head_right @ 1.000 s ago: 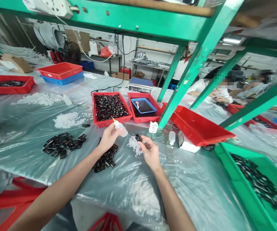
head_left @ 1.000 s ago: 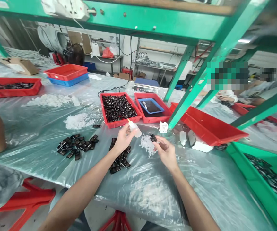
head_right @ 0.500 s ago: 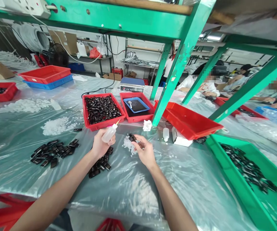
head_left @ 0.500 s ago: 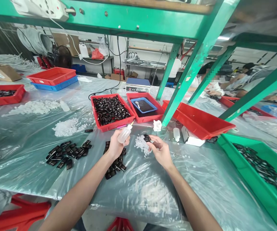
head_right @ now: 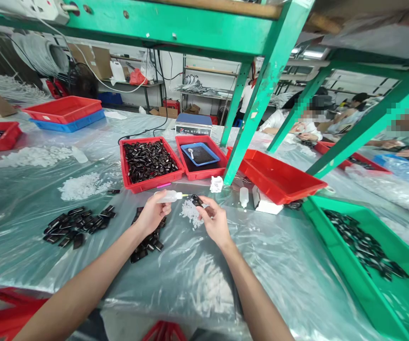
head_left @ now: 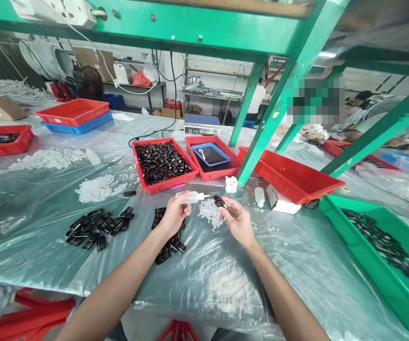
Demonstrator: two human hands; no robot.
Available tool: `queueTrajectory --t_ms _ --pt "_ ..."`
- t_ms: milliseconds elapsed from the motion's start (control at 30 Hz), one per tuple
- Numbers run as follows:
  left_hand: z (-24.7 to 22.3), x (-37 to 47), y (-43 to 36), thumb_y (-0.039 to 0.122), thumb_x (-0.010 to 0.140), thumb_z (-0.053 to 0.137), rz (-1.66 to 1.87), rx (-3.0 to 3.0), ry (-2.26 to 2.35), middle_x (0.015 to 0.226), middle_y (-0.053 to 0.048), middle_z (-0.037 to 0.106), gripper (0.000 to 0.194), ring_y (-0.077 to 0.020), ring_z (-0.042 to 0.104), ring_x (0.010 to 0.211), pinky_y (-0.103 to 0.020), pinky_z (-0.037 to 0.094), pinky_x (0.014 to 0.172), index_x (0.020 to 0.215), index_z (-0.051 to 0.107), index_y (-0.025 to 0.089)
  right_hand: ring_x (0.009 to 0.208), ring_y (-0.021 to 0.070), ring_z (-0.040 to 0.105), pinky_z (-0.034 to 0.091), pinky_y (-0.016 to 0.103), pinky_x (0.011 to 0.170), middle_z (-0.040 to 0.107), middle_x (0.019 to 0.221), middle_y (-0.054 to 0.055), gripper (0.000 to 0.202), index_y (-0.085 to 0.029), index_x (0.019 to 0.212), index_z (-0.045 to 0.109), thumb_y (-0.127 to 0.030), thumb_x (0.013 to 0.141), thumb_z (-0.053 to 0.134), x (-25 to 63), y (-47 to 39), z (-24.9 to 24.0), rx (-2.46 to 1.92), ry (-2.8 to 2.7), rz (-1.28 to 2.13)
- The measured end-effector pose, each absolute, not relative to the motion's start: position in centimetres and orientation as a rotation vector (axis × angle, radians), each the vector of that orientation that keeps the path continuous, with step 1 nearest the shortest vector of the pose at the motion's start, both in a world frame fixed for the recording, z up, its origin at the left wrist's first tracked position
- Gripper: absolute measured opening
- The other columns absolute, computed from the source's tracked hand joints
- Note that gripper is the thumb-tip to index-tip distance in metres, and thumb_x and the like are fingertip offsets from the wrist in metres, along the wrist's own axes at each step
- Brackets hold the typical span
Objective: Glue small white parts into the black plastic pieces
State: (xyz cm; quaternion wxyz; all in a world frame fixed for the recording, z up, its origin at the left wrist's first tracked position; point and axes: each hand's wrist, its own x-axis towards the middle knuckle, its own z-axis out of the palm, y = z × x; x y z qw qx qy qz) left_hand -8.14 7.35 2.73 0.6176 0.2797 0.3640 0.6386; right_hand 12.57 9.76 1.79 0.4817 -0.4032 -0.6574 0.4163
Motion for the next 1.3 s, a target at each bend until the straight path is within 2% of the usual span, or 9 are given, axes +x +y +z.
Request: queueTrajectory --t_ms 133,300,433,667,867,1000,1300 --pt "2.7 -8.3 7.4 0.044 0.074 0.078 1.492 0.701 0.886 0.058 0.005 0.042 0.038 -0.0051 0.031 0.049 -0.023 0.017 0.046 0.09 0.068 0.011 0.054 0.0149 0.061 0.05 0.029 0.054 0.071 0.086 0.005 0.041 -0.019 0.115 0.067 -0.046 0.085 0.069 12.6 9.8 1.7 -0.989 -1.624 1.008" --pt "2.7 -9.1 7.9 0.042 0.07 0.082 1.557 0.789 0.941 0.062 0.002 0.049 0.038 -0.0047 0.03 0.051 -0.023 0.016 0.048 0.089 0.071 0.011 0.058 0.0167 0.061 0.047 0.028 0.054 0.068 0.073 0.003 0.038 -0.019 0.118 0.069 -0.042 0.088 0.066 12.7 9.6 2.0 -1.006 -1.707 0.974" --pt "3.0 -9.6 8.0 0.047 0.071 0.081 1.567 0.871 0.964 0.059 0.003 0.049 0.041 -0.0053 0.031 0.051 -0.023 0.019 0.049 0.091 0.074 0.011 0.059 0.0163 0.061 0.046 0.028 0.054 0.07 0.079 0.004 0.037 -0.02 0.118 0.07 -0.041 0.089 0.065 12.5 9.4 2.0 -0.974 -1.73 1.063" --pt "3.3 -10.1 7.9 0.057 0.074 0.076 1.501 1.082 1.081 0.057 0.0 0.055 0.05 -0.0071 0.041 0.049 -0.021 0.027 0.049 0.093 0.075 0.01 0.058 0.0165 0.058 0.046 0.028 0.056 0.063 0.064 0.001 0.039 -0.018 0.119 0.07 -0.04 0.088 0.066 12.4 9.5 1.7 -0.963 -1.692 1.103" --pt "2.8 -10.0 7.9 0.057 0.078 0.072 1.521 1.142 1.09 0.053 0.0 0.052 0.05 -0.0084 0.042 0.05 -0.02 0.026 0.047 0.093 0.075 0.01 0.056 0.0153 0.057 0.043 0.027 0.05 0.068 0.073 0.004 0.042 -0.017 0.119 0.072 -0.042 0.085 0.069 12.4 9.5 2.0 -0.957 -1.656 1.148" --pt "3.0 -10.1 7.7 0.057 0.079 0.072 1.531 1.179 1.118 0.053 0.001 0.051 0.048 -0.0085 0.042 0.05 -0.021 0.028 0.048 0.091 0.075 0.011 0.055 0.0149 0.055 0.035 0.024 0.043 0.065 0.067 0.003 0.046 -0.016 0.119 0.071 -0.045 0.083 0.072 12.5 9.5 2.0 -0.942 -1.623 1.236" --pt "3.1 -10.3 7.8 0.057 0.078 0.071 1.523 1.199 1.151 0.051 0.0 0.052 0.047 -0.0085 0.042 0.048 -0.021 0.029 0.048 0.083 0.074 0.011 0.052 0.0136 0.052 0.033 0.024 0.043 0.063 0.06 0.001 0.049 -0.016 0.122 0.071 -0.046 0.083 0.072 12.5 9.6 1.9 -0.934 -1.647 1.24"
